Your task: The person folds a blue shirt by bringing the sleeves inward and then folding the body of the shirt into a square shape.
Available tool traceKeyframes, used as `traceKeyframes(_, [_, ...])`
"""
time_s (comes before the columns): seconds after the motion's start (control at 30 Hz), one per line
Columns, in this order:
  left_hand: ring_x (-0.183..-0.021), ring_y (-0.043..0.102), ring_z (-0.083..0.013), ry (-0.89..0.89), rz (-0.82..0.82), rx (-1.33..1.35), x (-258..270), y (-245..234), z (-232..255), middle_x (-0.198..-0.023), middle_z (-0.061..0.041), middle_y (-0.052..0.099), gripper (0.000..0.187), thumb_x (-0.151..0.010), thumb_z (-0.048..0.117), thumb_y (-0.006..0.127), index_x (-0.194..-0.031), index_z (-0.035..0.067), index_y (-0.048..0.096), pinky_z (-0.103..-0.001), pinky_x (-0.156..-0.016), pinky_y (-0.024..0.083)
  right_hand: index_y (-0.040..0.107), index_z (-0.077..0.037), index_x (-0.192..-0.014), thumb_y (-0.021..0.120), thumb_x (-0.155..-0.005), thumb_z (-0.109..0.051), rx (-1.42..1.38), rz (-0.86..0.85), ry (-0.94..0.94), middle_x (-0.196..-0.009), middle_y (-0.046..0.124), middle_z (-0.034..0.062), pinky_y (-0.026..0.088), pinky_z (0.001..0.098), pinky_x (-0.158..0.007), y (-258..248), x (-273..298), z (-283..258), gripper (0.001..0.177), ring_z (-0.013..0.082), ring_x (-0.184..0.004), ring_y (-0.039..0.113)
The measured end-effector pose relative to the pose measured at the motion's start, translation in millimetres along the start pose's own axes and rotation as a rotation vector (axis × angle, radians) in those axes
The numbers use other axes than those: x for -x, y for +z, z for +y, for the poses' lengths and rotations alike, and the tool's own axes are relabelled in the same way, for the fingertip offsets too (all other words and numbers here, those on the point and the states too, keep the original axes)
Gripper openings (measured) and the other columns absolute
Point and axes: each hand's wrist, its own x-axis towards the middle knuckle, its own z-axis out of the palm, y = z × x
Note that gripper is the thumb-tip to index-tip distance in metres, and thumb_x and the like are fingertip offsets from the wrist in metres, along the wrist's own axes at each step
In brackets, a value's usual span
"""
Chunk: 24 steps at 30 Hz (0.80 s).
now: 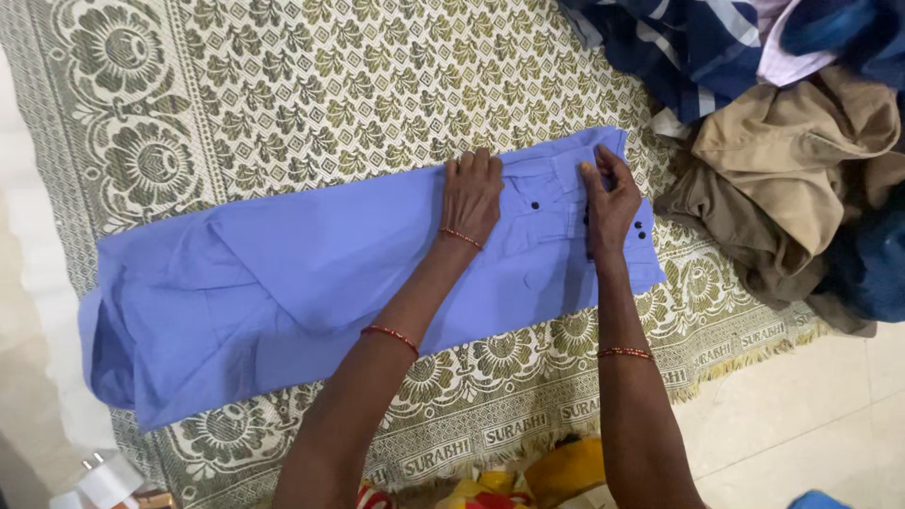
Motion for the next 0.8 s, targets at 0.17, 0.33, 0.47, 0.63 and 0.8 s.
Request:
traceKeyframes(0.17, [-0.093, 0.062, -0.0275, -0.014, 0.038, 0.254, -30.1, 5.1, -3.9, -0.09, -0.008, 0.065, 0.013, -0.089, 0.008, 0.07, -0.097, 0.012, 0.061, -0.045, -0.085, 0.043, 0.063, -0.005, -0.139, 0.086, -0.09, -0.028, 0.129, -0.199, -0.188, -0.127, 0.065, 0.0132, 0.052, 0.0362, -0.101, -6.8, -31.8, -10.7, 0.058, 0.0222, -0.117, 0.062])
traceKeyframes(0.33, [-0.078, 0.069, -0.0288, -0.088, -0.012, 0.384, -35.3, 8.4, -18.4, -0.081, -0.005, 0.072, 0.015, -0.095, 0.017, 0.069, -0.106, 0.014, 0.06, -0.047, -0.079, 0.042, 0.079, -0.007, -0.112, 0.09, -0.083, -0.035, 0.452, -0.623, -0.162, -0.106, 0.073, 0.0112, 0.051, 0.0351, -0.08, -23.0, -76.2, -8.8, 0.042, 0.0199, -0.095, 0.063])
traceKeyframes(0.47, [-0.074, 0.069, -0.0283, -0.154, 0.002, 0.374, -35.3, 14.2, -19.2, -0.075, -0.004, 0.072, 0.014, -0.095, 0.021, 0.069, -0.101, 0.014, 0.059, -0.047, -0.078, 0.041, 0.078, -0.008, -0.104, 0.084, -0.089, -0.036, 0.372, -0.641, 0.163, -0.082, 0.068, 0.0067, 0.044, 0.0332, -0.063, -41.7, -78.3, -6.3, 0.032, 0.0175, -0.071, 0.056])
traceKeyframes(0.63, [-0.075, 0.069, -0.0284, -0.188, -0.024, 0.262, -36.8, 18.9, -10.8, -0.072, -0.007, 0.07, 0.012, -0.095, 0.021, 0.069, -0.099, 0.012, 0.06, -0.047, -0.08, 0.04, 0.064, -0.002, -0.105, 0.066, -0.109, -0.028, 0.467, -0.273, -0.007, -0.079, 0.066, 0.0178, 0.045, 0.0428, -0.06, -10.2, -48.4, 17.8, 0.027, 0.0303, -0.064, 0.06])
traceKeyframes(0.8, [-0.077, 0.068, -0.0301, -0.192, -0.016, 0.21, -38.3, 22.8, -7.5, -0.072, -0.01, 0.068, 0.011, -0.099, 0.019, 0.068, -0.099, 0.01, 0.061, -0.047, -0.082, 0.04, 0.056, -0.002, -0.107, 0.057, -0.113, -0.026, 0.679, -0.137, -0.149, -0.078, 0.065, 0.0269, 0.046, 0.0538, -0.06, 0.0, -37.6, 18.5, 0.025, 0.0445, -0.068, 0.063])
